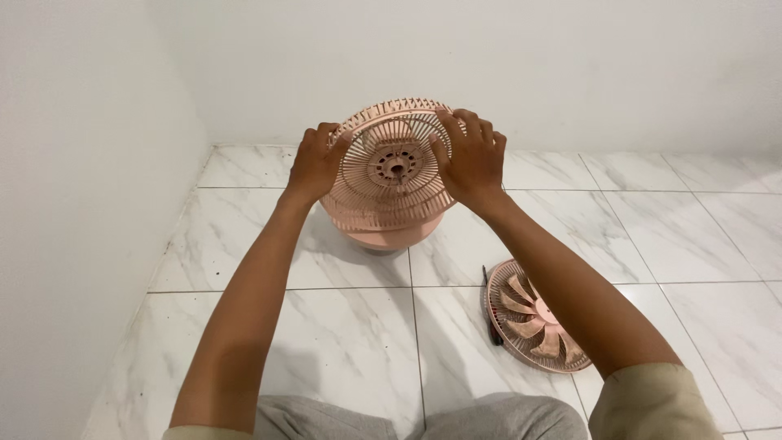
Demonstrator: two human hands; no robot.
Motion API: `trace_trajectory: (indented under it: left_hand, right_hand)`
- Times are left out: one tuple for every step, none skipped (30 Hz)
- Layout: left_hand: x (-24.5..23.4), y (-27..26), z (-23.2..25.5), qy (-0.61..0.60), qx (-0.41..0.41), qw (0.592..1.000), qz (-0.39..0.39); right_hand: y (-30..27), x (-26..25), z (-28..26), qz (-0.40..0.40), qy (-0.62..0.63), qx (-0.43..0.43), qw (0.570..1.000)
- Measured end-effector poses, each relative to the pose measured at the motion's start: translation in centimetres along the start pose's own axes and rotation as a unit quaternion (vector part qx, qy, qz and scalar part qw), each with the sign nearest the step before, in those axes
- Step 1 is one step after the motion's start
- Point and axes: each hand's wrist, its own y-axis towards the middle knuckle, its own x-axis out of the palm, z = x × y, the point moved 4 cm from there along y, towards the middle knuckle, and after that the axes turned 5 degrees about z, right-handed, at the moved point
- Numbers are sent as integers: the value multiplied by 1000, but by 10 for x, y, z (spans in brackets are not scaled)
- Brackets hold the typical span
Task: The person uses a screwdriver to loosen a screw on the front grille of a pink electric fan, then removes the front grille, the fan blade, and the rear grille. The person places each removed part on the floor and adjusts the fan head.
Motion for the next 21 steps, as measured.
trace_trajectory:
  left_hand:
    - [2,-2,1,6,-16,1000,-9]
    - [3,-5,4,16,-1,1000,3]
    - [4,-8,7,26,14,999,15]
    - [4,-10,9,36,29,999,26]
    - [6,-12,10,39,33,998,27]
    - [9,-16,12,42,36,998,28]
    - [12,-19,16,44,41,998,29]
    - [14,-21,19,57,44,997,29]
    - [17,-23,22,68,47,996,27]
    - [20,-24,25,80,49,995,26]
    - [24,-25,27,88,30,996,12]
    - [28,-25,30,95,11,995,-1]
    - [30,-26,29,104,-8,994,-15]
    - [30,-29,32,101,7,995,-1]
    - [31,-31,38,99,23,995,15]
    - [32,-32,43,96,38,994,31]
    - [32,-33,45,99,51,993,42]
    - [31,-34,46,102,64,991,52]
    - [31,-35,48,105,79,989,61]
    - [32,-36,49,109,63,991,48]
    - [33,-35,50,112,48,992,36]
  right_hand:
    - [-1,0,1,-12,-2,7,1000]
    - [-1,0,2,-13,1,10,1000]
    - [0,0,4,-14,5,14,1000]
    - [1,0,5,-16,8,18,1000]
    - [1,0,8,-9,7,15,1000]
    - [2,0,10,-2,7,13,1000]
    - [3,-1,13,6,5,11,1000]
    - [4,0,16,-4,4,19,1000]
    - [5,1,19,-16,3,27,1000]
    - [5,1,20,-28,2,36,999]
    - [6,1,19,-22,-11,32,999]
    - [5,0,17,-17,-24,28,999]
    - [4,-2,14,-12,-35,25,999]
    - [0,-3,9,-9,-35,14,999]
    - [-3,-4,4,-5,-34,1,999]
    - [-6,-6,0,-2,-34,-11,999]
    - [-9,-7,-6,5,-36,-32,999]
    - [-12,-7,-13,12,-38,-54,998]
    - [-15,-8,-17,19,-41,-73,996]
    - [-17,-8,-20,25,-33,-74,996]
    - [-17,-8,-22,32,-25,-75,996]
